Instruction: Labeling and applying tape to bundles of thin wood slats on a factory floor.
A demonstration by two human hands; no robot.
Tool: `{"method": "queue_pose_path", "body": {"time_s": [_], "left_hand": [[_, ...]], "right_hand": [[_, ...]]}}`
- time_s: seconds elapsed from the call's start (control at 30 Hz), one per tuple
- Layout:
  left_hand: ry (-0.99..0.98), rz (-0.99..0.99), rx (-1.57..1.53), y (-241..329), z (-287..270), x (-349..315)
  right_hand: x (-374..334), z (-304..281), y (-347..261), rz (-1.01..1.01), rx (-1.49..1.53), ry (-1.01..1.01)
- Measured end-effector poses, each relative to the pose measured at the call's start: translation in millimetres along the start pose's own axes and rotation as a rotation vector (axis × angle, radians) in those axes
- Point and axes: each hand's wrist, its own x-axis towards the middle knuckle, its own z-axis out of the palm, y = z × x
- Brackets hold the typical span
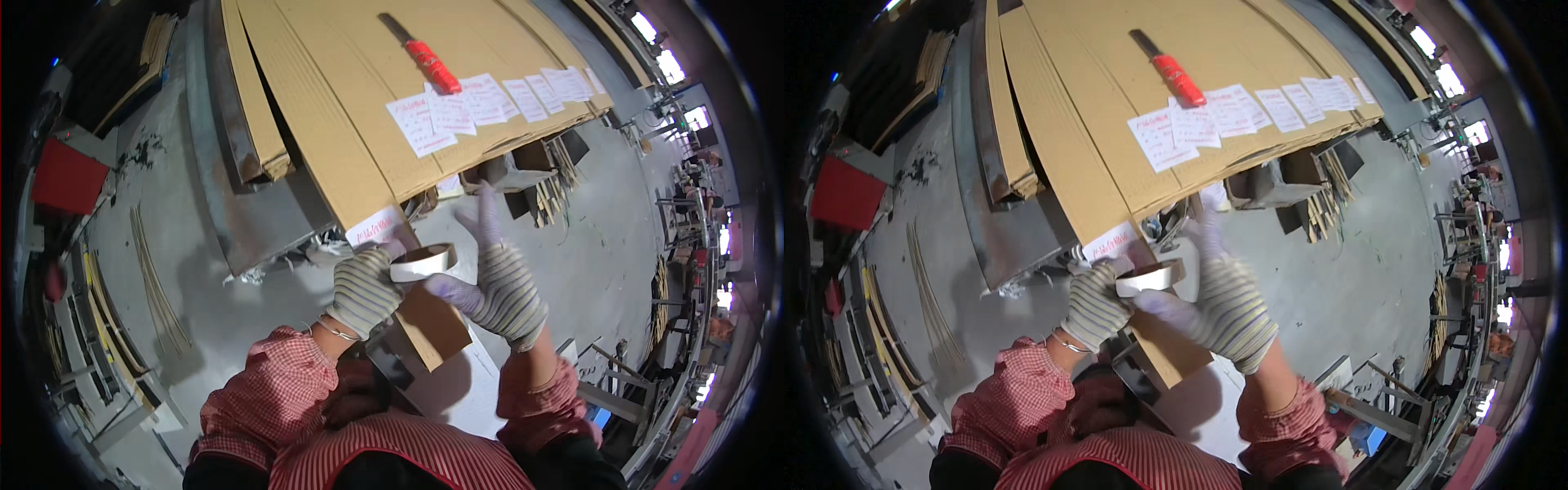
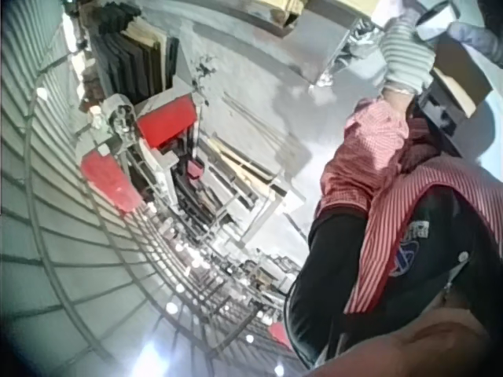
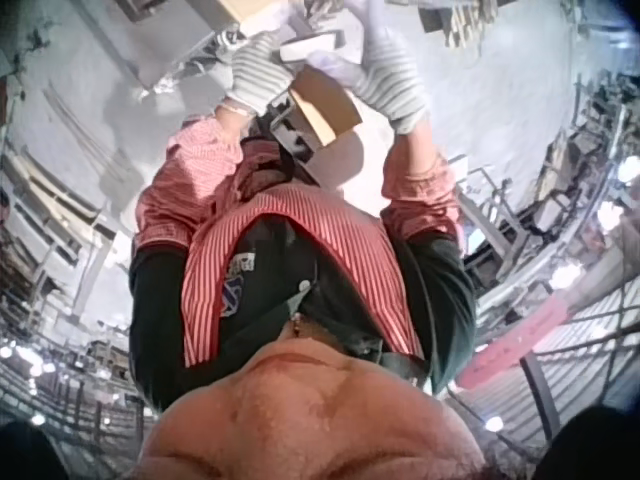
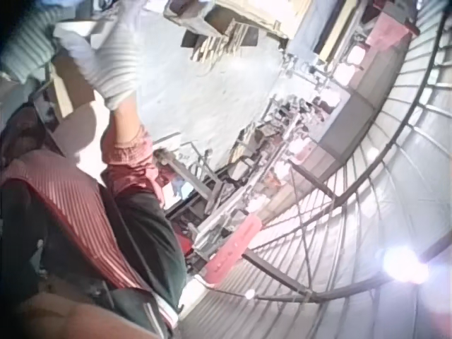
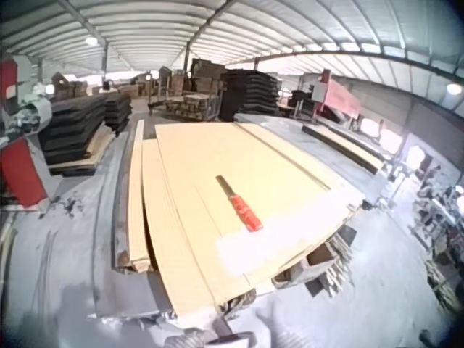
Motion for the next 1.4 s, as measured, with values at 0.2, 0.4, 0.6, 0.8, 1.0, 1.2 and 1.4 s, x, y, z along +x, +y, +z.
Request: {"method": "queue_pose_path", "body": {"time_s": [0.2,0.4,0.6,0.8,1.0,1.2,1.4], "left_hand": [[0.053,-0.145,0.045,11,-1,-1],[0.057,-0.455,-0.668,-4,-7,26],[-0.237,-0.112,0.108,37,11,-84],[-0.015,-0.826,-0.893,-2,22,-37],[0.384,-0.249,-0.35,3,-44,-29],[0.159,-0.486,-0.826,-10,-88,-43],[-0.118,-0.7,-0.832,-134,52,-39]], "right_hand": [[52,17,41,-0.193,-0.59,-0.56],[29,92,223,0.154,-0.01,-0.311],[-21,8,73,0.252,-0.183,-1.029],[33,39,13,0.469,-0.352,-0.849],[45,11,-1,0.06,0.655,-0.716],[97,-12,38,-0.377,0.164,-0.844],[60,97,202,-0.043,0.801,-0.803]]}}
